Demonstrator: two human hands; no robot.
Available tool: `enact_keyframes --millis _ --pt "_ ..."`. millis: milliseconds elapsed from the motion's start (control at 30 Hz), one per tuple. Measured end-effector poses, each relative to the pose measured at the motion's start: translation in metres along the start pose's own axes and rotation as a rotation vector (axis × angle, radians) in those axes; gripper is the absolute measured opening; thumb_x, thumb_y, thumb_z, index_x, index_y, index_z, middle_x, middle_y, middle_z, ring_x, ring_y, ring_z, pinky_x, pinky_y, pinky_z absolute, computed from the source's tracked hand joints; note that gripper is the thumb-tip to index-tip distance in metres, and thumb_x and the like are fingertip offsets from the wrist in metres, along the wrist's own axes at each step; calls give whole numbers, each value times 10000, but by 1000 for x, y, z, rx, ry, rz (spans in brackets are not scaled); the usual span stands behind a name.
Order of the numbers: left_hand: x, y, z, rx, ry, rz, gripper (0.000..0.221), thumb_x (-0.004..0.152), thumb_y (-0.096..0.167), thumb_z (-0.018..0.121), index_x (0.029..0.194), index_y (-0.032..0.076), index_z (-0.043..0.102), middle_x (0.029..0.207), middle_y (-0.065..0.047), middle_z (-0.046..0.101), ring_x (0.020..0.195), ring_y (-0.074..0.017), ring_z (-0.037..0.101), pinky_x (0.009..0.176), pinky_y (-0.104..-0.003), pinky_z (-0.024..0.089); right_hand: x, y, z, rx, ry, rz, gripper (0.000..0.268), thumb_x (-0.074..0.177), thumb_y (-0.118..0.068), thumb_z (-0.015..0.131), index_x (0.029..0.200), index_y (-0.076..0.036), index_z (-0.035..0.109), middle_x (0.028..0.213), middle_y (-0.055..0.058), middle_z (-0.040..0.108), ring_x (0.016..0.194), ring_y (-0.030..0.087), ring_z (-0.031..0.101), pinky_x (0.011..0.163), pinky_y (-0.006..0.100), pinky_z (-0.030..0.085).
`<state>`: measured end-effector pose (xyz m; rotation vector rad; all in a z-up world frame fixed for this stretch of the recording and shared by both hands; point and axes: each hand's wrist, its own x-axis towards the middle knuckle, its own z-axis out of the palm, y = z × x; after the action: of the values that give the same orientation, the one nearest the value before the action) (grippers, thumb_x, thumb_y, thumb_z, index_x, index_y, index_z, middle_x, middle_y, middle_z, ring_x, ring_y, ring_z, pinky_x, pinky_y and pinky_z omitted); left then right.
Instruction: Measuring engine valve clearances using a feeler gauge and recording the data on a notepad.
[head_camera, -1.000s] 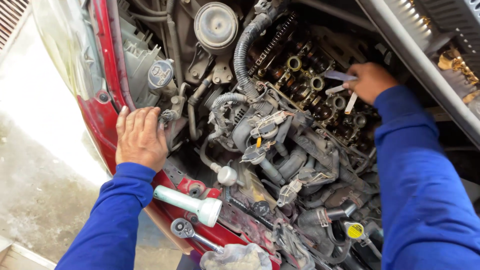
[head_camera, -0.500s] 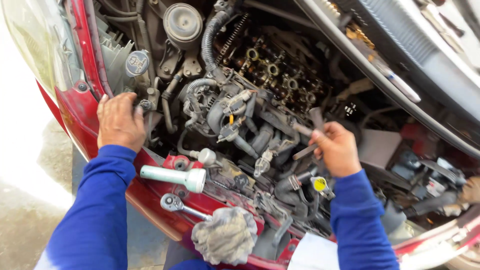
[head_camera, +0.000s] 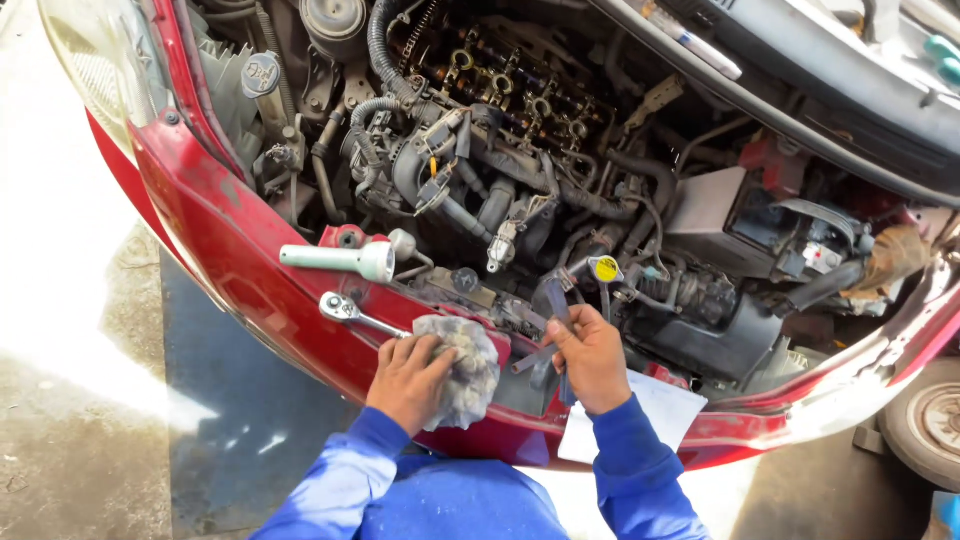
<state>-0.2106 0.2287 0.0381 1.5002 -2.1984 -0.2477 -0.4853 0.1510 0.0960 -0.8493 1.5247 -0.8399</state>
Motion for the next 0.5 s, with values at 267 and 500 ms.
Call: enact_keyframes --millis 267,500 --pt "-1 9 -64 -389 45 -224 169 875 186 747 1043 204 729 1203 21 715 1268 -273 543 1054 -459 374 -72 10 -4 -93 9 15 61 980 -55 664 954 -2 650 683 147 698 456 139 565 371 245 479" --pt "-6 63 -32 -1058 -102 -743 479 862 301 795 1312 175 691 1194 -152 699 1162 -312 657 1007 -473 487 -117 10 55 -312 22 23 65 934 -56 698 943 -114 726 829 114 765 789 238 723 791 373 575"
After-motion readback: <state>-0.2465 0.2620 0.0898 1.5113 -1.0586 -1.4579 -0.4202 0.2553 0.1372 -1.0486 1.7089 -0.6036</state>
